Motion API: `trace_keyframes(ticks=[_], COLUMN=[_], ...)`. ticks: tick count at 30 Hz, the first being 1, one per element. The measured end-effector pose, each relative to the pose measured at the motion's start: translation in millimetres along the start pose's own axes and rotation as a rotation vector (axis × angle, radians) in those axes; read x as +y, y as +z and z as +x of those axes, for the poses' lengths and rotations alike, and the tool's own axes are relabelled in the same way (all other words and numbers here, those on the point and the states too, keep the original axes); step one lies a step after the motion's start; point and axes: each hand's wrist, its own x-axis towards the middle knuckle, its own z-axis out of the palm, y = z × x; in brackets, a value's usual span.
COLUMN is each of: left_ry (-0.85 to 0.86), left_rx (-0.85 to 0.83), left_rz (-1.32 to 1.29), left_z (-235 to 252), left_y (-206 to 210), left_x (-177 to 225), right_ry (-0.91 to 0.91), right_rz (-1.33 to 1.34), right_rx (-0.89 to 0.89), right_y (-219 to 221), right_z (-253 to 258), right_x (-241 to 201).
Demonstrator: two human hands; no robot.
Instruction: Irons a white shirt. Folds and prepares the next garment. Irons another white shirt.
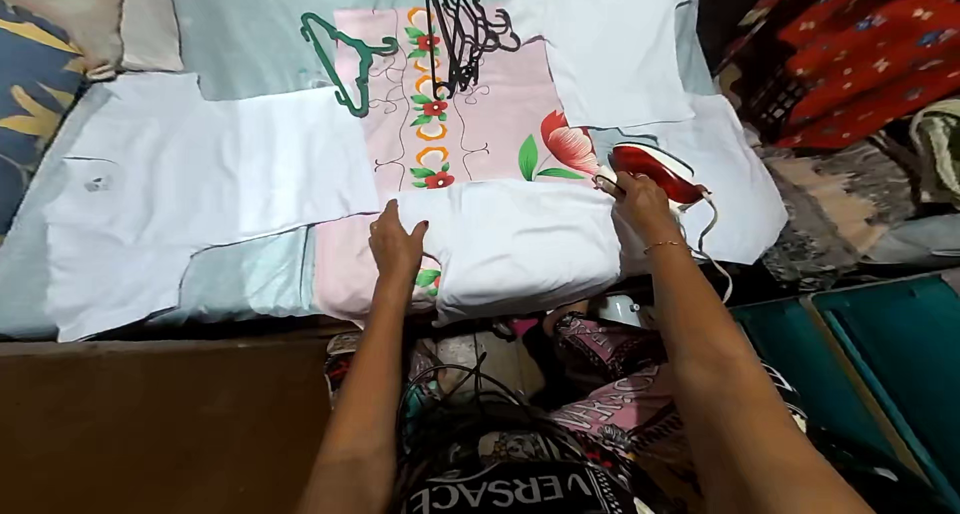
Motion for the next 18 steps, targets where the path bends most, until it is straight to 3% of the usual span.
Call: trace_keyframes(ticks=[4,7,13,18], left_ry=[-0.083,-0.097,-0.051,-0.044], left_rx=[-0.056,-0.141,-0.126,-0.212], left_rz=[0.01,0.066,0.076,0.06], left_z=[14,17,33,47], left_y=[5,-3,-5,-4], left_x=[16,19,13,10], right_ry=[-0.144,-0.273,0.048,-0.059], right_rz=[0.118,0.097,0.03,0.377], right_rx=[0.122,-0.038,-0.248,-0.109], right_y=[-4,16,1,-13], right_z=[-7,-3,-22,-37], right_x=[-19,-25,-36,-13])
